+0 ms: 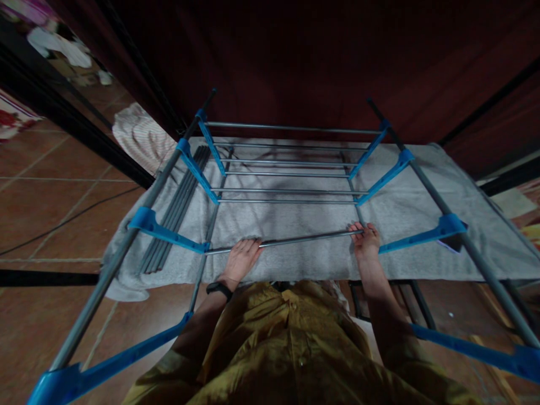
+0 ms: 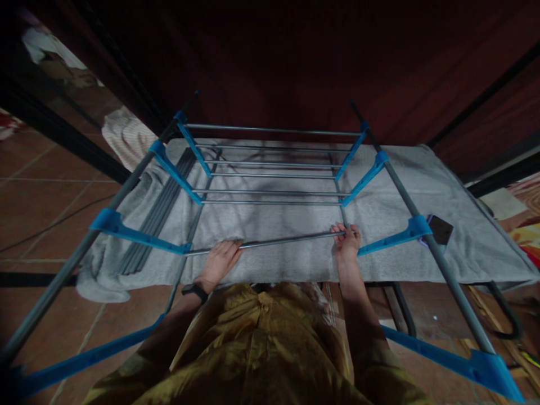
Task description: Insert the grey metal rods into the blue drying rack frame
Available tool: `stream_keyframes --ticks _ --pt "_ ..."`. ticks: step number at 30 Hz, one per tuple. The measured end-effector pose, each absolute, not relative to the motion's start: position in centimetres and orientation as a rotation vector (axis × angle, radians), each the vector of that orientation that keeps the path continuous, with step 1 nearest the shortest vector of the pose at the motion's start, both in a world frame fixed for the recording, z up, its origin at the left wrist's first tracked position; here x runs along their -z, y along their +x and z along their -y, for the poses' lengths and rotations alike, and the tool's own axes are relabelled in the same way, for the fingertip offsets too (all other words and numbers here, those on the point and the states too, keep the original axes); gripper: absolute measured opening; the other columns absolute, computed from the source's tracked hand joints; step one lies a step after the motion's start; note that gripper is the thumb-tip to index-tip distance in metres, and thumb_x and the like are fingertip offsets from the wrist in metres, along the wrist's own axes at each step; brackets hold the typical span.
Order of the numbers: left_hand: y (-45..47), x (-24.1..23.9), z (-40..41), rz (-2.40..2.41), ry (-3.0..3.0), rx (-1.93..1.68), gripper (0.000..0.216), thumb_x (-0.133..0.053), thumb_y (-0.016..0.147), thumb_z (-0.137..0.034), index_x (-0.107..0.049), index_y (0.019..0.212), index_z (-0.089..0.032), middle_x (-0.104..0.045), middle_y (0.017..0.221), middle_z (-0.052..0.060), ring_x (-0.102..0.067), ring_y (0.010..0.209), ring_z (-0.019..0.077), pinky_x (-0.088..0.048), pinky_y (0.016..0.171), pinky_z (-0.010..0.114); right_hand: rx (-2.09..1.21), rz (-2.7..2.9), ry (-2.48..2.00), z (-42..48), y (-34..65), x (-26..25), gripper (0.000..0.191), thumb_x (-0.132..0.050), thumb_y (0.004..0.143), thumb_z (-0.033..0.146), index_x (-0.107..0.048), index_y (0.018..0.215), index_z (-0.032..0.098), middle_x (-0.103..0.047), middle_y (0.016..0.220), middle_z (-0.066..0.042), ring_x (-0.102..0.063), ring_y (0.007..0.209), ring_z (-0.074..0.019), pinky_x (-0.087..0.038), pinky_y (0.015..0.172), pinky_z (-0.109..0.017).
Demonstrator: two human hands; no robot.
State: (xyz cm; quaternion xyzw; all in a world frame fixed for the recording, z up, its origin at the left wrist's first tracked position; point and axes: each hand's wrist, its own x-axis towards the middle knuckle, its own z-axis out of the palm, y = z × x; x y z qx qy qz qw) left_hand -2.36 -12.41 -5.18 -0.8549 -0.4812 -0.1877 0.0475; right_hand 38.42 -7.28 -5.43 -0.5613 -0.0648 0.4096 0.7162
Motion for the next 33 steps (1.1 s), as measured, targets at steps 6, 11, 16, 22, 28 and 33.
stream_keyframes --ticks 6,11,16,22,28,33 --pt "-2.24 5.02 12.41 1.485 -2.627 0.562 0.033 -0.044 0.101 -0.038 -0.065 0.114 -0.016 -0.068 0.088 0.010 -0.064 0.085 0.0243 -0.048 0.080 0.039 -0.939 0.134 -1.221 7.59 38.42 5.47 0.014 -0.043 0.093 0.019 -0.047 0.105 0.026 -0.072 0.081 0.002 -0.072 0.069 -0.0133 -0.061 0.066 -0.028" --pt "-2.21 5.00 12.43 1.464 -2.652 0.564 0.030 -0.044 0.101 -0.036 -0.066 0.108 -0.017 -0.068 0.088 0.010 -0.063 0.084 0.0233 -0.048 0.080 0.038 -0.961 0.081 -1.231 7.39 38.23 5.48 0.013 -0.037 0.096 0.021 -0.047 0.103 0.025 -0.073 0.085 0.000 -0.073 0.071 -0.0134 -0.061 0.068 -0.028" --pt "-2.21 4.98 12.50 1.472 -2.660 0.562 0.028 -0.044 0.101 -0.035 -0.066 0.104 -0.018 -0.068 0.090 0.010 -0.064 0.088 0.0232 -0.049 0.082 0.037 -0.963 0.080 -1.232 7.45 37.91 5.45 0.012 -0.039 0.096 0.020 -0.046 0.104 0.026 -0.073 0.082 0.000 -0.073 0.071 -0.0141 -0.061 0.068 -0.028" --pt "-2.31 5.19 12.50 1.449 -2.641 0.572 0.025 -0.046 0.101 -0.033 -0.065 0.103 -0.017 -0.070 0.091 0.010 -0.065 0.085 0.0226 -0.050 0.079 0.036 -0.967 0.111 -1.205 7.79 37.87 5.48 0.014 -0.042 0.094 0.017 -0.047 0.104 0.025 -0.073 0.081 0.000 -0.073 0.069 -0.0138 -0.061 0.068 -0.027" --pt "-2.11 4.83 12.43 1.453 -2.673 0.579 0.029 -0.047 0.101 -0.037 -0.065 0.107 -0.016 -0.070 0.089 0.010 -0.065 0.084 0.0229 -0.050 0.079 0.037 -0.962 0.108 -1.212 7.95 37.84 5.66 0.013 -0.043 0.093 0.017 -0.049 0.103 0.024 -0.073 0.081 0.000 -0.073 0.069 -0.0133 -0.061 0.068 -0.027" --pt "-2.09 4.95 12.42 1.452 -2.662 0.580 0.028 -0.047 0.101 -0.037 -0.066 0.106 -0.017 -0.070 0.089 0.009 -0.065 0.084 0.0226 -0.050 0.079 0.037 -0.973 0.116 -1.195 8.08 37.83 5.80 0.009 -0.045 0.094 0.019 -0.050 0.100 0.024 -0.072 0.080 0.001 -0.073 0.070 -0.0131 -0.062 0.068 -0.027"
